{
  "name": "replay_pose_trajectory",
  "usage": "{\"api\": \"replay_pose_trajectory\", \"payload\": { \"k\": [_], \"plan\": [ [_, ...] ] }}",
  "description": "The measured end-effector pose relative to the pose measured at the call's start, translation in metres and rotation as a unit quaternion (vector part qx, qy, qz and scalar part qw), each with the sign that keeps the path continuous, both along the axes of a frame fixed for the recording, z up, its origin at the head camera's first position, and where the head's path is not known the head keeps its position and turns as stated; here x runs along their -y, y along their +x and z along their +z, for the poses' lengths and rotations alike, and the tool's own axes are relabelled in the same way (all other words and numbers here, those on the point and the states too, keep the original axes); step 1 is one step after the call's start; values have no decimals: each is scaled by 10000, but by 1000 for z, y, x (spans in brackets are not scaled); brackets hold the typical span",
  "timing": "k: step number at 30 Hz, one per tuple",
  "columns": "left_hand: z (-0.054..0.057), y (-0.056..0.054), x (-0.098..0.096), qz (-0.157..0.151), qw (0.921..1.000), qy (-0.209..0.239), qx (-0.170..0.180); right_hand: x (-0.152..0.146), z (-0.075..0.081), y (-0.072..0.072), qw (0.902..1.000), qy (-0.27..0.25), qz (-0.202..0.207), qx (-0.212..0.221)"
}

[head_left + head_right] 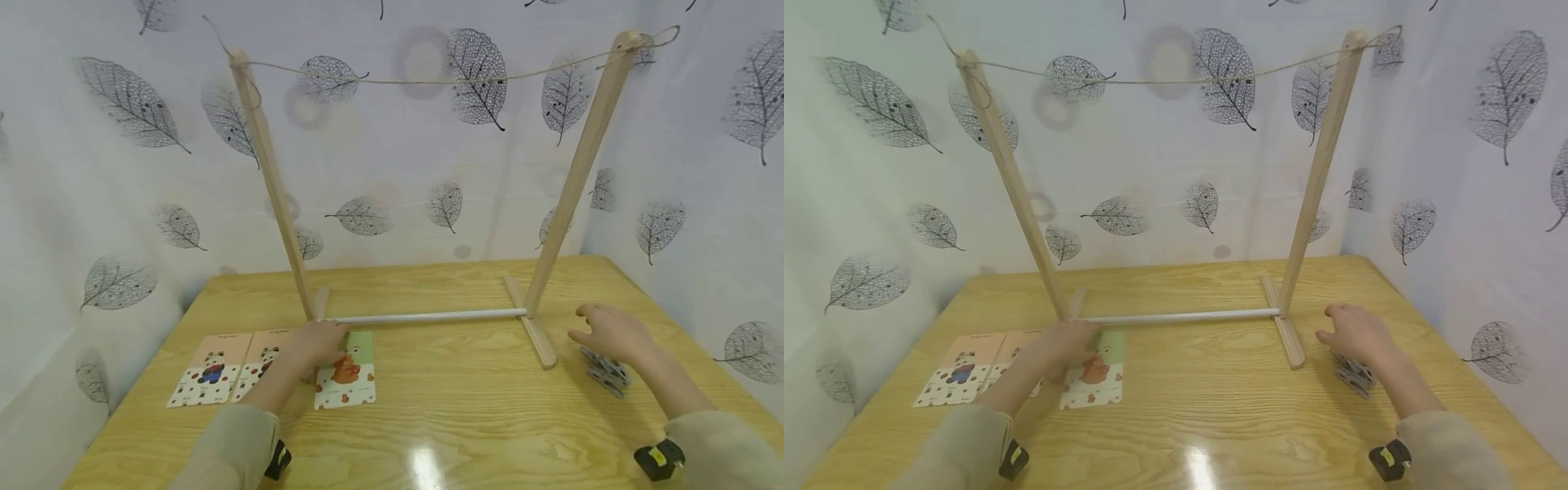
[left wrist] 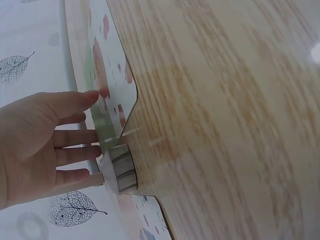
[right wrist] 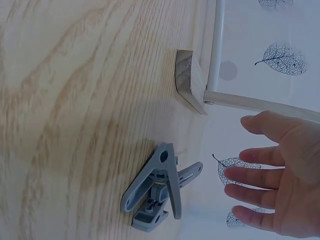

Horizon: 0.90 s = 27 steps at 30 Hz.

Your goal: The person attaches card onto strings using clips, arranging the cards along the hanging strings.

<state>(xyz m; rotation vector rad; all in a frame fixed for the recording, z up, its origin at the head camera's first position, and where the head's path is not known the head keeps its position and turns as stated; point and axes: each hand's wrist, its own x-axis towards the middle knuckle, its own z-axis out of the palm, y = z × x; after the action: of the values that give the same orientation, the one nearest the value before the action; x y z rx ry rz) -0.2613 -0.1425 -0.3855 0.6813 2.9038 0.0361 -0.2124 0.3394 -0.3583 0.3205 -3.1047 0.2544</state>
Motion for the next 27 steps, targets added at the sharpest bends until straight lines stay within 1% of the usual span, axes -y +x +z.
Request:
{"api": "replay_pose_trajectory", "payload": {
  "k": [5, 8, 12, 16, 21, 27],
  "plan": [
    [0, -2, 0, 24, 9999, -17, -153, -9, -3, 0, 9992, 43, -19, 390],
    [1, -3, 0, -35, 9997, -2, -233, -13, -2, -1, 9982, 19, -9, 600],
    [1, -2, 0, -139, 9991, -47, -393, -17, -1, -1, 9972, 43, 56, 747],
    [-1, -3, 0, -199, 9981, -205, -542, -19, -1, -1, 9962, 116, 67, 859],
    [-2, -4, 0, -217, 9973, -343, -618, -22, -3, -2, 9953, 174, 53, 954],
    [-3, -4, 0, -205, 9964, -415, -705, -24, -9, -5, 9953, 69, 218, 943]
  ]
}}
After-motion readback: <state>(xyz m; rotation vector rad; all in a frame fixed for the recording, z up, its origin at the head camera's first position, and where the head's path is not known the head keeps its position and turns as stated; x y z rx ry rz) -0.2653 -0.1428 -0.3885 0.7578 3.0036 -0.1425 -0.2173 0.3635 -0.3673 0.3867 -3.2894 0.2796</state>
